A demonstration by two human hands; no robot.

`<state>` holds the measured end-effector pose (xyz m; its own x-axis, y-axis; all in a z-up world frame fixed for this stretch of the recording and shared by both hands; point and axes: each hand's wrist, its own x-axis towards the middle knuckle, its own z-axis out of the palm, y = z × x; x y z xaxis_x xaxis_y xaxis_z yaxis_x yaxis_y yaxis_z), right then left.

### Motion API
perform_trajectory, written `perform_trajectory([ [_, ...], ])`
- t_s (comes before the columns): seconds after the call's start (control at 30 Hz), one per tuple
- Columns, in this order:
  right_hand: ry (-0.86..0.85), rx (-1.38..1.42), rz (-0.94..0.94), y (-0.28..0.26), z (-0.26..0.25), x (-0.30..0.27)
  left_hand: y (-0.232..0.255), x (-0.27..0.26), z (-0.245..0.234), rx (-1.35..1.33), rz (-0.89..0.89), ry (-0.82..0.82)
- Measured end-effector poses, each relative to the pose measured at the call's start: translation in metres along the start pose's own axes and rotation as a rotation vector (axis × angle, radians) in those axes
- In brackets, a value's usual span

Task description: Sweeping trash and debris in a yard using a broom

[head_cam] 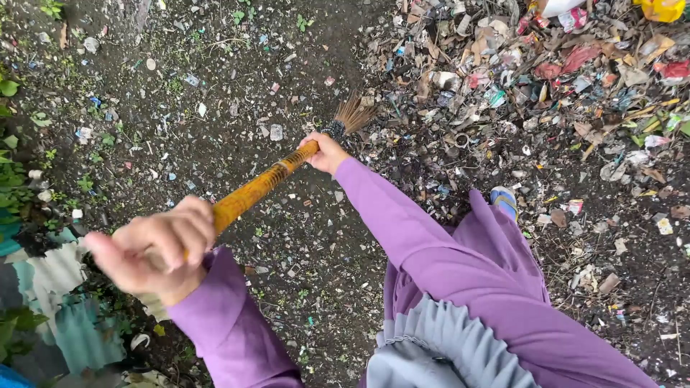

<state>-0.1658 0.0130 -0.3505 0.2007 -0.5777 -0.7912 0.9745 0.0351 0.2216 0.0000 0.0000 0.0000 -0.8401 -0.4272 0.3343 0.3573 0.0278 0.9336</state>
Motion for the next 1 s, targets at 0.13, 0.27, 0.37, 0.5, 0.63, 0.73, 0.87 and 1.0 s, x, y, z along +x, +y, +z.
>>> perform_trajectory([
  [0.13,0.062,0.039,-0.046,-0.031,-0.037,0.004,-0.044,0.027,-0.014,-0.049,-0.038,0.174],
  [0.27,0.116,0.09,-0.28,-0.096,-0.054,-0.039,-0.078,0.082,0.018,-0.205,-0.031,-0.141],
  [0.37,0.103,0.235,-0.377,-0.126,-0.071,-0.074,-0.071,0.12,0.058,-0.181,-0.072,-0.132],
  [0.5,0.041,0.367,-0.53,-0.166,-0.082,-0.112,-0.061,0.149,0.073,-0.205,-0.035,-0.224],
  [0.63,0.084,0.354,-0.545,-0.163,-0.055,-0.17,-0.023,0.137,0.082,-0.328,0.052,-0.346],
  [0.73,-0.026,0.272,-0.465,-0.158,-0.05,-0.16,0.032,0.117,0.105,-0.321,0.069,-0.209],
  [0.87,-0.027,0.263,-0.327,-0.129,-0.025,-0.132,0.071,0.088,0.1,0.159,-0.064,-0.161],
  [1.0,0.064,0.161,-0.077,-0.102,-0.022,-0.097,0.024,0.082,0.092,0.118,0.014,-0.053],
])
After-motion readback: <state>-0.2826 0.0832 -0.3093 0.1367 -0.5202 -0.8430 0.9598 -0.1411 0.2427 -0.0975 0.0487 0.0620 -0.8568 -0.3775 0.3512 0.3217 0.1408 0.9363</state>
